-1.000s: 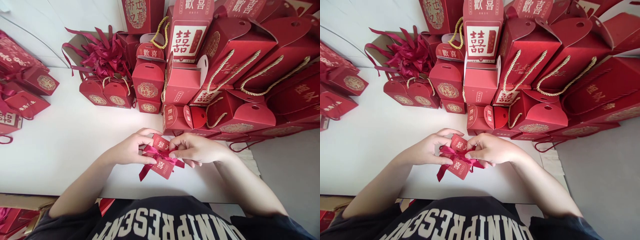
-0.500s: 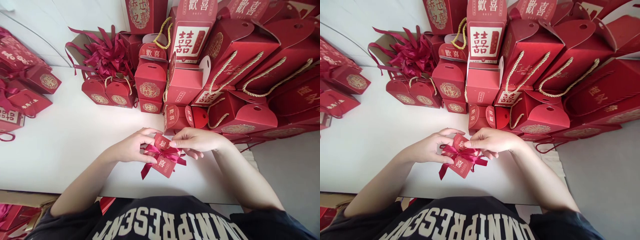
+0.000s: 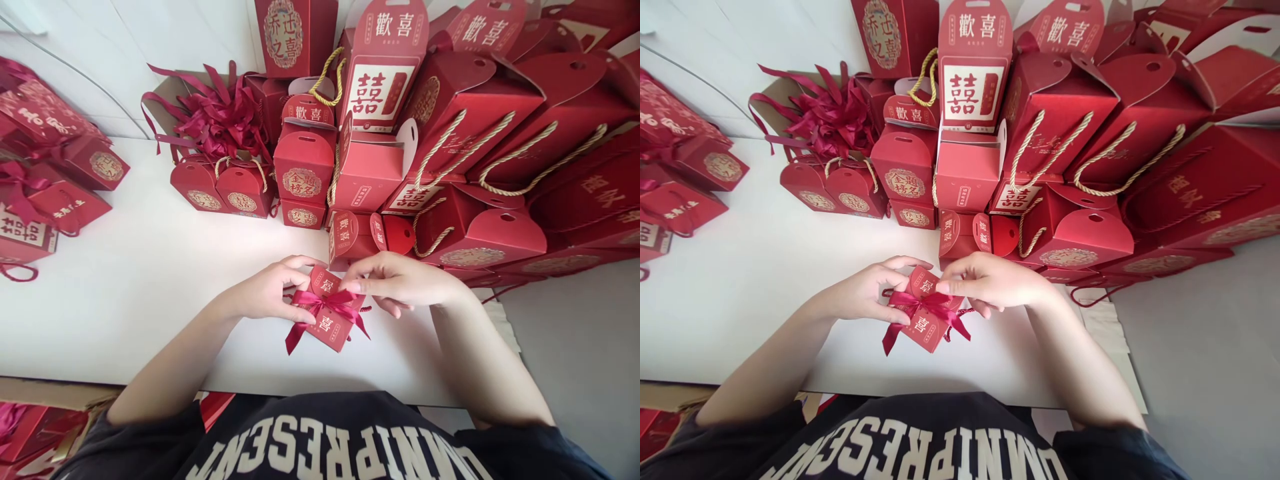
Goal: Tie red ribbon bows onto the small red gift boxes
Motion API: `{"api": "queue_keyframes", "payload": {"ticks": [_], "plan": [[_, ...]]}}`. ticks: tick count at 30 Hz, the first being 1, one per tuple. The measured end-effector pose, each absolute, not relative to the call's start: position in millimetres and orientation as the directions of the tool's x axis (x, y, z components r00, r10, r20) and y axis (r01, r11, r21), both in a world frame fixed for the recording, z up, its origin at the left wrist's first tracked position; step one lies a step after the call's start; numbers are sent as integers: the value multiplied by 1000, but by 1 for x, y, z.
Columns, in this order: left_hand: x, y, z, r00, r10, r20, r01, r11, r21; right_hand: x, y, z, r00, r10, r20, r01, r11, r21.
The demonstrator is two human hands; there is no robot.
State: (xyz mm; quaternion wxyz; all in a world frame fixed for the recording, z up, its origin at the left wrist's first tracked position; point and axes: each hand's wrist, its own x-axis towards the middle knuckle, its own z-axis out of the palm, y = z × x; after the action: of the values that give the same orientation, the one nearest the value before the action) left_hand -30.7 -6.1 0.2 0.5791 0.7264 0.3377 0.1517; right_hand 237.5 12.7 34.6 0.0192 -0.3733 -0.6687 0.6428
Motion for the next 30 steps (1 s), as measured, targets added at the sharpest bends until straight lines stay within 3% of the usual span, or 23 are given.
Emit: {"api": "queue_keyframes", "payload": {"ticks": [2, 4, 7, 10, 19, 26, 30], "plan": [[-30, -6, 0, 728, 663, -173, 311, -94, 946, 237, 4, 39, -659, 689, -301, 391, -28, -920], [-30, -6, 0, 728, 664, -171, 314, -101, 944, 231, -7, 39, -576, 810, -110, 389, 153, -908], [-30, -6, 1, 713, 679, -175, 340, -116, 933, 214, -22, 30, -590, 799, 118, 471, 459, -754], [-31, -7, 2, 695, 691, -200, 385, -122, 915, 198, -31, 15, -632, 744, 216, 476, 592, -650], [-30, -2, -2, 726, 660, -193, 348, -110, 931, 198, -29, -3, -627, 750, 210, 449, 568, -689], [-28, 7, -16, 770, 623, -139, 216, -49, 975, 197, -29, -9, -611, 760, 221, 460, 568, -683], [-27, 6, -13, 784, 608, -122, 184, -41, 982, 207, -29, 0, -593, 777, 211, 399, 511, -761]]}}
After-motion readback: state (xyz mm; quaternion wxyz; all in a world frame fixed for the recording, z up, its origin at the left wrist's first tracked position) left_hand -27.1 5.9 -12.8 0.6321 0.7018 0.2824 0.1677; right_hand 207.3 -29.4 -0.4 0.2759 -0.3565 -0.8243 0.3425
